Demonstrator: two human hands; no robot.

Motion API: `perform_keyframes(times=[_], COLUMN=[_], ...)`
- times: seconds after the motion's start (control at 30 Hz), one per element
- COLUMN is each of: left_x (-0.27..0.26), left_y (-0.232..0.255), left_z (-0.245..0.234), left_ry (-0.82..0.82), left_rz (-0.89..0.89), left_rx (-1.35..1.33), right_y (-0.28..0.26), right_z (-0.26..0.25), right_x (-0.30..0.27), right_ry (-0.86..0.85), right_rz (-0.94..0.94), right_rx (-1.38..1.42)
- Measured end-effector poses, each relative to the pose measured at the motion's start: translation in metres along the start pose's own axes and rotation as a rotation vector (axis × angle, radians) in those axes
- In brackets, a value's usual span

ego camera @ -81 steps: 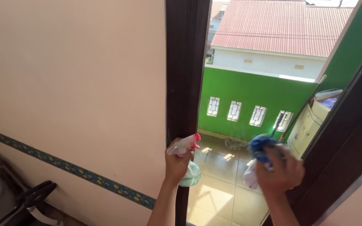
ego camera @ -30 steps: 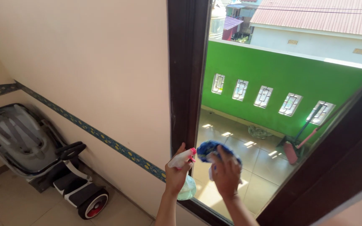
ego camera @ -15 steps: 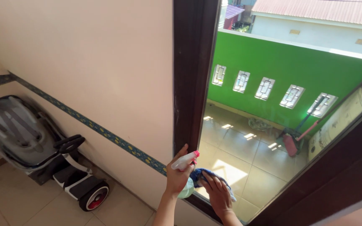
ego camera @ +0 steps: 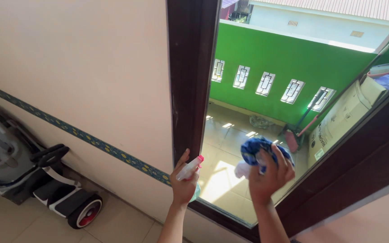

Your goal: The person is spraying cleaner onto a window glass door and wiping it clean with a blue cloth.

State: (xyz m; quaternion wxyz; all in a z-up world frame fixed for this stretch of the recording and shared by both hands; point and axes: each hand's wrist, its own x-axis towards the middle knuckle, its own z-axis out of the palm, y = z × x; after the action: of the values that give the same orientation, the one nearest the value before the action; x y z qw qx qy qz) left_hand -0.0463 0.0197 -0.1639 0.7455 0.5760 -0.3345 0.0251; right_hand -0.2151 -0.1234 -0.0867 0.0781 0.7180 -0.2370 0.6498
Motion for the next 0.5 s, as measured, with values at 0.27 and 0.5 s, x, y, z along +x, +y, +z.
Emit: perform_keyframes(times=[0.27, 0.5], left_x=[-0.006, -0.022], left_y=[0.012, -0.015], left_z=[0.000, 0.001], left_ry=[0.041, 0.132], left_rz=[-0.031, -0.159], left_rx=[0.048, -0.079], right_y=[-0.034, -0.020], right_z=[0.045, 0.049], right_x=[-0.035, -0.099], right_ry=[-0.123, -0.374], right_rz=[-0.145, -0.348], right_rx=[-0.020, -0.002])
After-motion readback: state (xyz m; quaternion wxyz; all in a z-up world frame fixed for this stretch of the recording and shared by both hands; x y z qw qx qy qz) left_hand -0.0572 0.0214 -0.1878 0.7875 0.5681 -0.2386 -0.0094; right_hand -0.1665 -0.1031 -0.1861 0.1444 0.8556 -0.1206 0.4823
